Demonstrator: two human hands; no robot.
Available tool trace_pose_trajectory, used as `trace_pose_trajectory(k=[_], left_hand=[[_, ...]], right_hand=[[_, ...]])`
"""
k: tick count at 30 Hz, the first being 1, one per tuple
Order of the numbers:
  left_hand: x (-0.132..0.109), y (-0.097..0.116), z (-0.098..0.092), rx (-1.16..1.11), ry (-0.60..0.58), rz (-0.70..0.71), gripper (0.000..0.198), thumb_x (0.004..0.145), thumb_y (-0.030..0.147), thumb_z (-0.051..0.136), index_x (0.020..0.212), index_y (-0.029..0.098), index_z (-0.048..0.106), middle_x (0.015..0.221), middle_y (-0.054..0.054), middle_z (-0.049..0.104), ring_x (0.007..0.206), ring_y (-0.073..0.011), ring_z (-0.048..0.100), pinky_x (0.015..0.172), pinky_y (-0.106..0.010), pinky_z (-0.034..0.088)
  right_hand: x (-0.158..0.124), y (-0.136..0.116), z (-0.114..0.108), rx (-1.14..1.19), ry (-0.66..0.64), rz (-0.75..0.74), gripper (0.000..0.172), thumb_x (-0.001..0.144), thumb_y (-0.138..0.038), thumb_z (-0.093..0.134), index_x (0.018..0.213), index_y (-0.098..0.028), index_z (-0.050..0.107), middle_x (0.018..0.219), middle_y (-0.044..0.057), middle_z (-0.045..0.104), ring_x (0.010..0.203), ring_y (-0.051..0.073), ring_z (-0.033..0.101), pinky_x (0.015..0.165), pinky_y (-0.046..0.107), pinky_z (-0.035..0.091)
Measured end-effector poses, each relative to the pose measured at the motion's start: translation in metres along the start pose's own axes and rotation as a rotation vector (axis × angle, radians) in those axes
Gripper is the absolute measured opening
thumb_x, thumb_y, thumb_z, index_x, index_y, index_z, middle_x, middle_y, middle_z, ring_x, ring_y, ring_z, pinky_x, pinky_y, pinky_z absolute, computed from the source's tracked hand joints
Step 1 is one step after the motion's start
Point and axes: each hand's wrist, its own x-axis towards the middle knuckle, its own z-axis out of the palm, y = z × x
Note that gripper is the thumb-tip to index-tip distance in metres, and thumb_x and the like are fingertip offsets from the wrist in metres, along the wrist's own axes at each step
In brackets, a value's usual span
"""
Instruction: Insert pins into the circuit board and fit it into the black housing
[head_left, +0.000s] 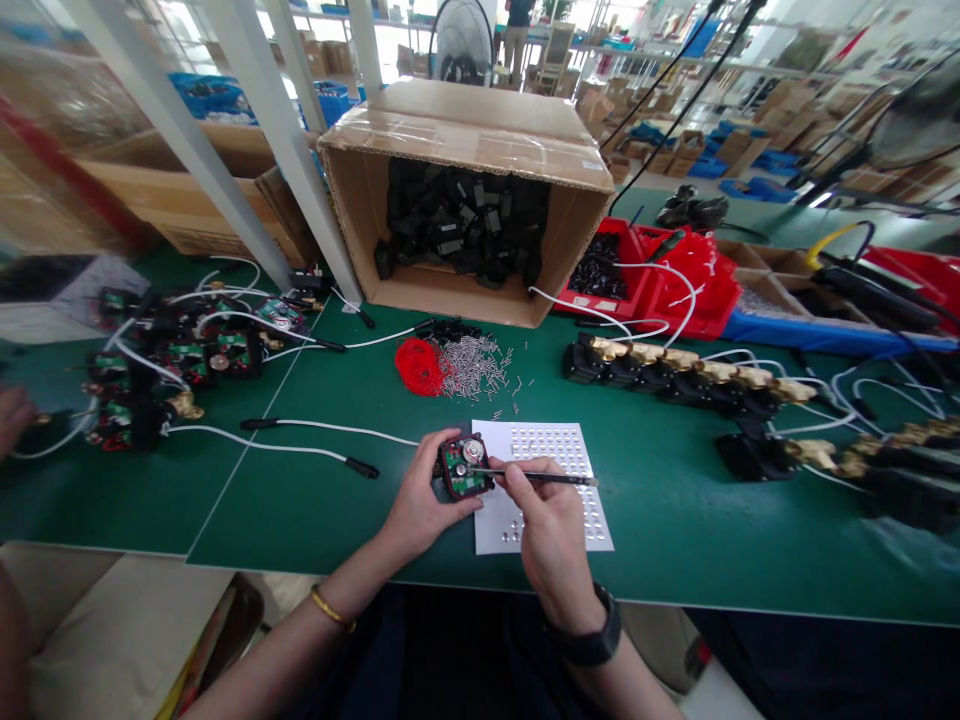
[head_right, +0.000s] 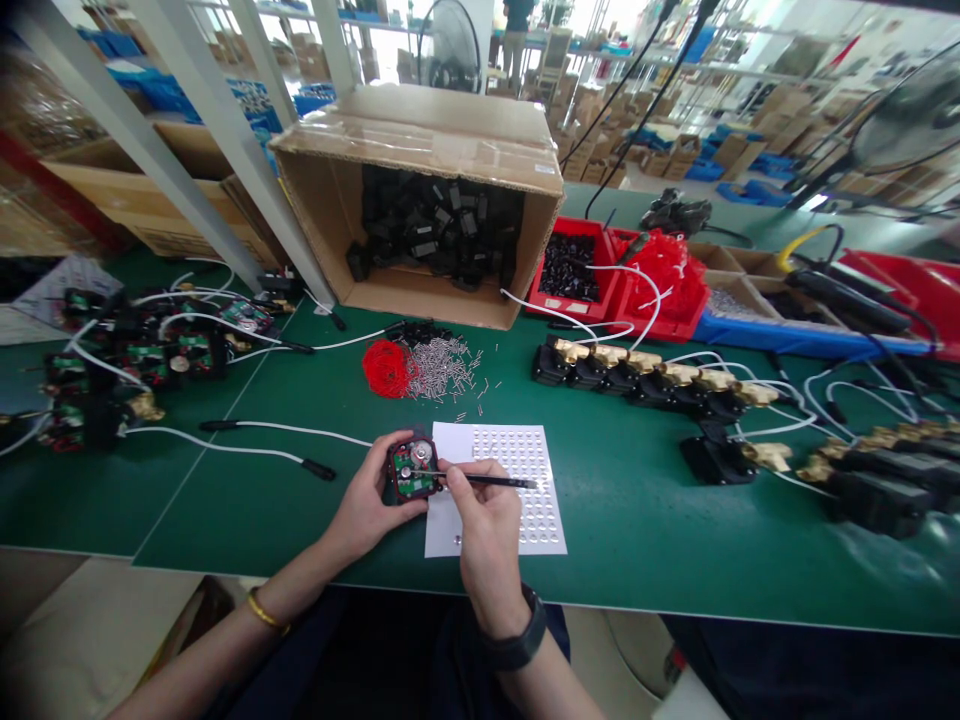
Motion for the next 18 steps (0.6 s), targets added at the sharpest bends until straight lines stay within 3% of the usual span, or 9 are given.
trace_pose_trajectory(k=[8,13,18], left_hand=[[0.0,0.007,0.001,0.188,0.102,0.073,0.076,0.065,0.032,0.077,0.129,0.027,0.038,0.136,-0.009,0.032,0.129,-0.0303,0.032,0.107,-0.049,0.03],[-0.002,-0.001,0.006,0.023,0.152,0.115,0.081,0.066,0.029,0.077,0.131,0.026,0.028,0.137,-0.012,0.033,0.125,-0.0291,0.04,0.102,-0.047,0.038],[-0.002,-0.009,0.007,0.056,0.159,0.293,0.065,0.071,0.022,0.073,0.122,0.027,0.033,0.13,-0.012,0.039,0.124,-0.0279,0.042,0.1,-0.048,0.039]], right_hand=[[0.002,-0.003,0.002,-0.027,0.006,-0.022,0.025,0.069,-0.037,0.075,0.075,-0.017,0.06,0.085,0.006,0.071,0.083,0.023,0.065,0.073,0.034,0.048],[0.003,-0.001,0.003,-0.04,0.006,-0.035,0.024,0.07,-0.036,0.074,0.077,-0.018,0.061,0.086,0.006,0.071,0.081,0.022,0.065,0.071,0.033,0.049],[0.004,0.001,0.003,-0.058,-0.007,-0.05,0.02,0.073,-0.033,0.072,0.078,-0.018,0.062,0.087,0.006,0.071,0.082,0.021,0.065,0.072,0.032,0.049]])
